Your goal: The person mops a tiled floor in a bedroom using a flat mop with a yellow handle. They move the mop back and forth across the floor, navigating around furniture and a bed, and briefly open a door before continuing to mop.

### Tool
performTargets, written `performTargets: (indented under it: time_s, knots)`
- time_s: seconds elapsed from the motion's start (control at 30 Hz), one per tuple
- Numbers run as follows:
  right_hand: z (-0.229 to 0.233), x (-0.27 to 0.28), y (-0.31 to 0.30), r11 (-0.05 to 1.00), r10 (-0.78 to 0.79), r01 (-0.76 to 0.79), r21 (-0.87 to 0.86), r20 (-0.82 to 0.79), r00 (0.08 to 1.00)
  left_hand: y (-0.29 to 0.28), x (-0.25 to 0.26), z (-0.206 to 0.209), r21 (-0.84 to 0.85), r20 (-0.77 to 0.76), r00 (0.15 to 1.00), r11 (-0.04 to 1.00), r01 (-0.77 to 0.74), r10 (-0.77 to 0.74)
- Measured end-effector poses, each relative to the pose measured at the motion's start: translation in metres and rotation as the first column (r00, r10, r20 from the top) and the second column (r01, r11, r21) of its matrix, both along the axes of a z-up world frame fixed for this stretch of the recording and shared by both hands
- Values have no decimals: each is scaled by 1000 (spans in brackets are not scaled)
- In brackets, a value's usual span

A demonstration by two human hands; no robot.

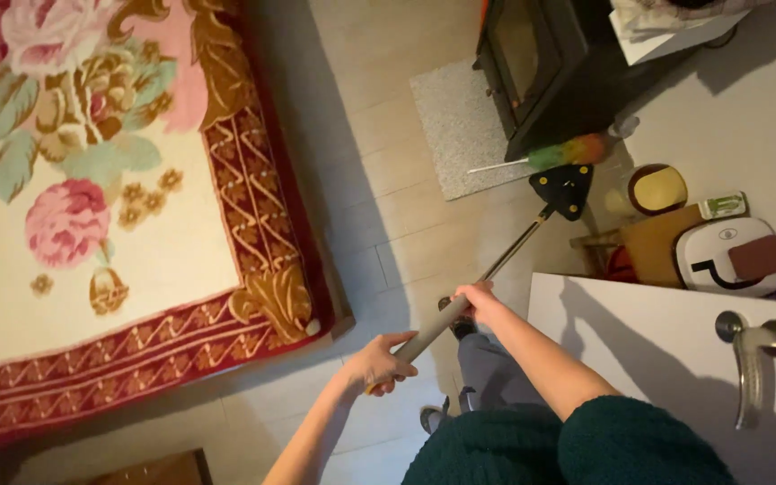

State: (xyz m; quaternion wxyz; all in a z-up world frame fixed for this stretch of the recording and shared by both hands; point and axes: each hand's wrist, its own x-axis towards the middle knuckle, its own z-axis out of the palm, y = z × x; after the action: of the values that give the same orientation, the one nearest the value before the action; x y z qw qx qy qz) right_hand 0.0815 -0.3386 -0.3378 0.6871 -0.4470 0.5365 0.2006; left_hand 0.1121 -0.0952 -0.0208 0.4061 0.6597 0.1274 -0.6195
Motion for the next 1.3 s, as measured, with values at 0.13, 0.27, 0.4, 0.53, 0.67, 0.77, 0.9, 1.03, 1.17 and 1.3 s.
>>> performTargets:
  time_s: [0.13,0.27,0.4,0.53,0.67,0.77,0.9,1.03,1.17,1.3]
  knots:
    - [-14,18,-40,999,-32,31,-27,-36,999,-36,27,-21,-26,-5,999,999,47,-48]
    - [-56,30,-68,995,-100,100,-1,12,995,-65,55,-24,-7,14,993,993,118,-118]
    - [-85,45,-77,986,-164,165,-19,29,986,-91,88,17,28,27,982,982,185,-186]
    - [-71,42,-87,986,-157,159,-41,33,987,-98,96,30,26,31,975,975,221,-222]
    - [57,85,-64,975,-223,219,-40,-169,960,-98,116,50,34,-35,918,918,395,-394]
    - [75,94,-51,988,-151,137,-75,-236,960,-90,129,60,37,-86,913,915,403,-399]
    - [42,91,-34,993,-83,102,64,-242,967,-69,145,43,51,-183,888,898,436,-421]
    - [83,101,-17,968,-240,250,18,-219,946,-54,158,53,-158,-161,891,902,401,-425]
    - [-17,78,-13,953,-247,267,141,-148,958,-51,174,65,-120,-408,892,980,157,-192]
    - [64,83,-23,839,-524,479,258,151,838,-65,170,55,-89,-432,900,996,26,-62]
